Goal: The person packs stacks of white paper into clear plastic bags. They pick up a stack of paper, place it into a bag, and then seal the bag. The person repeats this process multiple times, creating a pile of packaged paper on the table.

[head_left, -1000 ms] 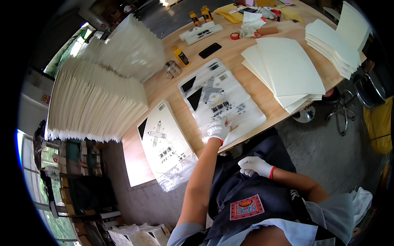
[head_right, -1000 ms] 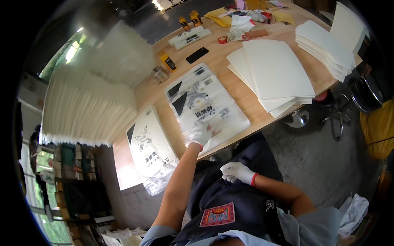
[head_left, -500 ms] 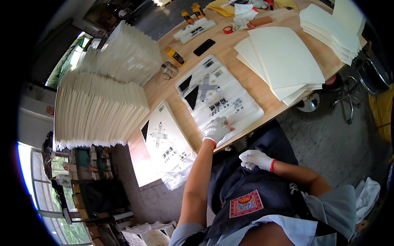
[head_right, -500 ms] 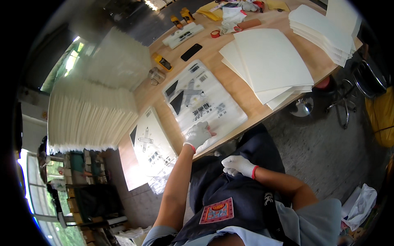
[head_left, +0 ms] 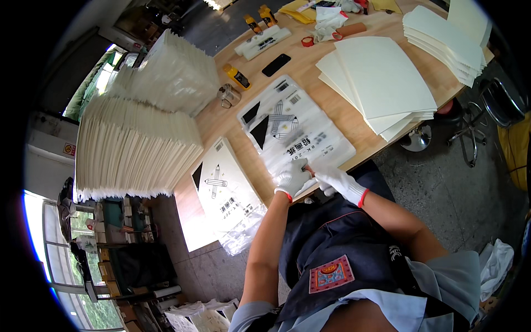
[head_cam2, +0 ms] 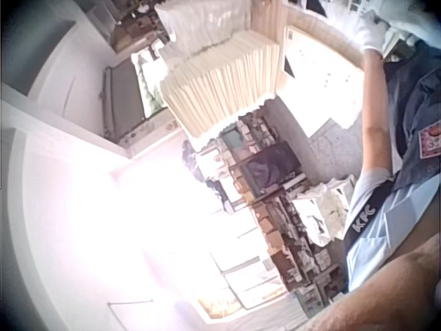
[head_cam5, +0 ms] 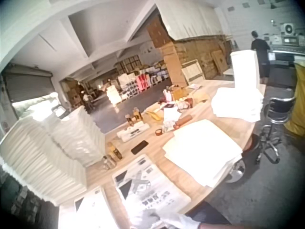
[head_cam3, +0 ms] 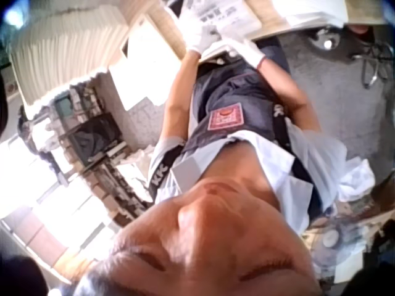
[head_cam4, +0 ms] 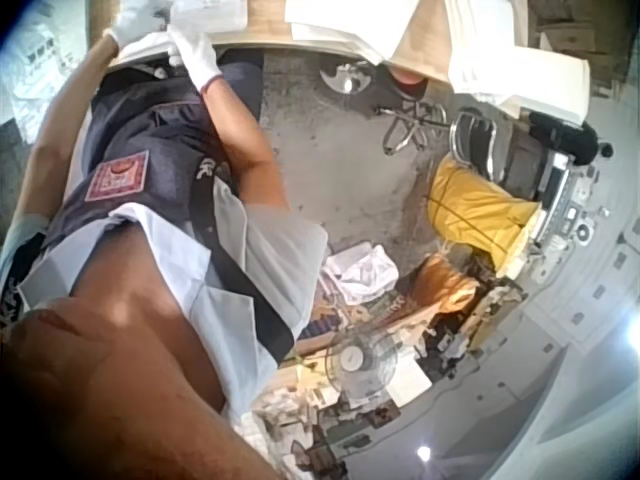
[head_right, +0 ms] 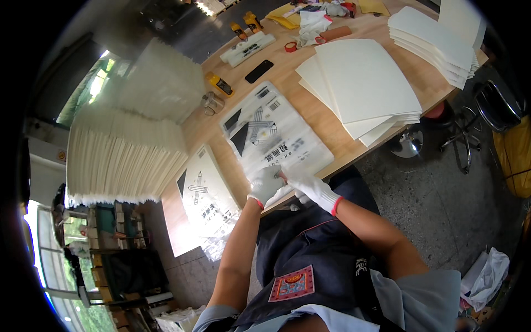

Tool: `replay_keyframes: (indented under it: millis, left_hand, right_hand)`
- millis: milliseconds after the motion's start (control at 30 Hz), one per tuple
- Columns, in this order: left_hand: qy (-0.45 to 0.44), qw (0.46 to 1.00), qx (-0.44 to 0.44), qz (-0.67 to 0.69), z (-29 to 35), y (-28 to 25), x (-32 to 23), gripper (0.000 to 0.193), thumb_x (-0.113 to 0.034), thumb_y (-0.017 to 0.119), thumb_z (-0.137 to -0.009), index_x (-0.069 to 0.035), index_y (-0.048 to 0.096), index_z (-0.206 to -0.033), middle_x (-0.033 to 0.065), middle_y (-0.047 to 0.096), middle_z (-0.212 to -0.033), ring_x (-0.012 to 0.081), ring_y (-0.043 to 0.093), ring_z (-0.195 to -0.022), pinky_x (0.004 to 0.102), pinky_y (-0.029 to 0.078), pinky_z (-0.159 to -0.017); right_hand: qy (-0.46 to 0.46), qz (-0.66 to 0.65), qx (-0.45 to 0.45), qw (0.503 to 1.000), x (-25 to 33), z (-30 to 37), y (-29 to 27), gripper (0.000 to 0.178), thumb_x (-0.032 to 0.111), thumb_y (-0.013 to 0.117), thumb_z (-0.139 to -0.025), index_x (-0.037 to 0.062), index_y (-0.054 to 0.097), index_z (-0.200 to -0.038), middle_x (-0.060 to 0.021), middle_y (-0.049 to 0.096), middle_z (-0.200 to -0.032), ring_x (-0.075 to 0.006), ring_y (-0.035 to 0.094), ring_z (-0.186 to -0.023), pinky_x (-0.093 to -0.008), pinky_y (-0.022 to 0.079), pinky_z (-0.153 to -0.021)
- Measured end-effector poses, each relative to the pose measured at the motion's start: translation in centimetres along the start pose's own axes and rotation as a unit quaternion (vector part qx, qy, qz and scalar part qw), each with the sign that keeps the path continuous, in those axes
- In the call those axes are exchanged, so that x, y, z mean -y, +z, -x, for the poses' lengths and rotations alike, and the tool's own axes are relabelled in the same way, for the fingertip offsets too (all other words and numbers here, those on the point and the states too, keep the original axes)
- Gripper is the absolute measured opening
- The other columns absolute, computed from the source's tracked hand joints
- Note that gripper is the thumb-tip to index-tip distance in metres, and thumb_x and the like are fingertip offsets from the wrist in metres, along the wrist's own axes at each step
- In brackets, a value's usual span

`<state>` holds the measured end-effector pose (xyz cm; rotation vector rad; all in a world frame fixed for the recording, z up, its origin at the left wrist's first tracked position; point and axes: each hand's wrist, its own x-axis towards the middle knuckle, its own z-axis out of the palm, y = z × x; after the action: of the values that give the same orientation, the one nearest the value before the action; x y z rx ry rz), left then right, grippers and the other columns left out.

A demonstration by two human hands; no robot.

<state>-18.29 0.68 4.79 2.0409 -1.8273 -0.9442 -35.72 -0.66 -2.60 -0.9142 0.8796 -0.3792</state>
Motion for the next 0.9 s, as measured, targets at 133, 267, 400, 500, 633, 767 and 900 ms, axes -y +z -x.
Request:
replay_keyframes:
  millis: [133,267,400,500,633,767,900]
  left_hand:
    - [0.014,0.999,-0.008,0.028,0.1,-0.5,-0.2,0.013,-0.016,0.063,-0.076,-0.003,0.061,-0.078,0.0104,0.067,-0.079,0.0187,0.062,-0.074,0.0329,0.047,-0.067]
    - [0.121,0.970,-0.073,0.198,-0.2,-1.8,2.9,0.011,-0.007,0.057,-0.083,0.001,0.057,-0.090,0.0079,0.067,-0.078,0.0149,0.060,-0.073,0.0294,0.048,-0.071]
    - [0.047,0.857,-0.049,0.511,-0.9,-2.7,3.9,0.014,-0.002,0.053,-0.085,-0.009,0.054,-0.098,0.0041,0.060,-0.075,0.0146,0.062,-0.075,0.0253,0.049,-0.073]
    - [-0.007,0.684,0.011,0.729,0.0,-1.5,1.3,0.013,-0.007,0.052,-0.090,-0.011,0.053,-0.102,0.0037,0.057,-0.073,0.0129,0.060,-0.070,0.0232,0.047,-0.068]
    - [0.062,0.808,-0.009,0.586,0.3,-0.3,-0.3,0.028,-0.004,0.047,-0.089,-0.007,0.046,-0.117,0.0085,0.064,-0.084,0.0104,0.053,-0.064,0.0225,0.043,-0.062]
    - [0.085,0.908,-0.072,0.403,2.7,0.0,-6.7,0.031,-0.006,0.049,-0.090,-0.006,0.045,-0.120,0.0082,0.065,-0.089,0.0112,0.053,-0.068,0.0234,0.045,-0.066]
    - [0.313,0.913,-0.244,0.093,6.3,1.7,-13.1,0.026,0.007,0.054,-0.071,-0.007,0.055,-0.094,0.0091,0.064,-0.086,0.0292,0.064,-0.074,0.0372,0.052,-0.066]
  right_hand:
    - [-0.162,0.115,-0.117,0.973,0.5,-1.0,0.0,0.033,0.031,0.058,-0.091,0.0028,0.065,-0.108,-0.0047,0.067,-0.093,-0.0097,0.060,-0.086,-0.0248,0.045,-0.081]
    - [-0.165,0.228,-0.093,0.955,1.3,1.7,-1.9,0.038,0.043,0.056,-0.087,0.0071,0.063,-0.097,-0.0118,0.065,-0.079,-0.0281,0.064,-0.071,-0.0392,0.047,-0.066]
    - [-0.177,0.449,-0.182,0.857,-0.8,4.0,-5.8,0.037,0.043,0.057,-0.086,0.0068,0.062,-0.089,-0.0160,0.064,-0.079,-0.0345,0.062,-0.071,-0.0439,0.046,-0.064]
    - [-0.104,0.492,-0.186,0.844,0.1,6.5,-7.3,0.040,0.046,0.057,-0.085,0.0071,0.062,-0.079,-0.0119,0.064,-0.067,-0.0306,0.063,-0.065,-0.0436,0.046,-0.062]
    - [-0.018,0.314,-0.091,0.945,5.2,9.8,-6.6,0.046,0.042,0.054,-0.090,0.0043,0.058,-0.064,-0.0106,0.060,-0.055,-0.0237,0.062,-0.057,-0.0368,0.045,-0.058]
    - [-0.418,0.339,-0.186,0.822,5.9,8.3,-2.8,0.026,0.027,0.053,-0.093,0.0022,0.062,-0.095,-0.0120,0.065,-0.074,-0.0224,0.066,-0.070,-0.0367,0.047,-0.062]
    - [-0.248,0.391,-0.107,0.880,6.5,3.8,1.7,0.031,0.022,0.051,-0.093,0.0049,0.057,-0.118,-0.0184,0.064,-0.098,-0.0325,0.062,-0.094,-0.0389,0.049,-0.079]
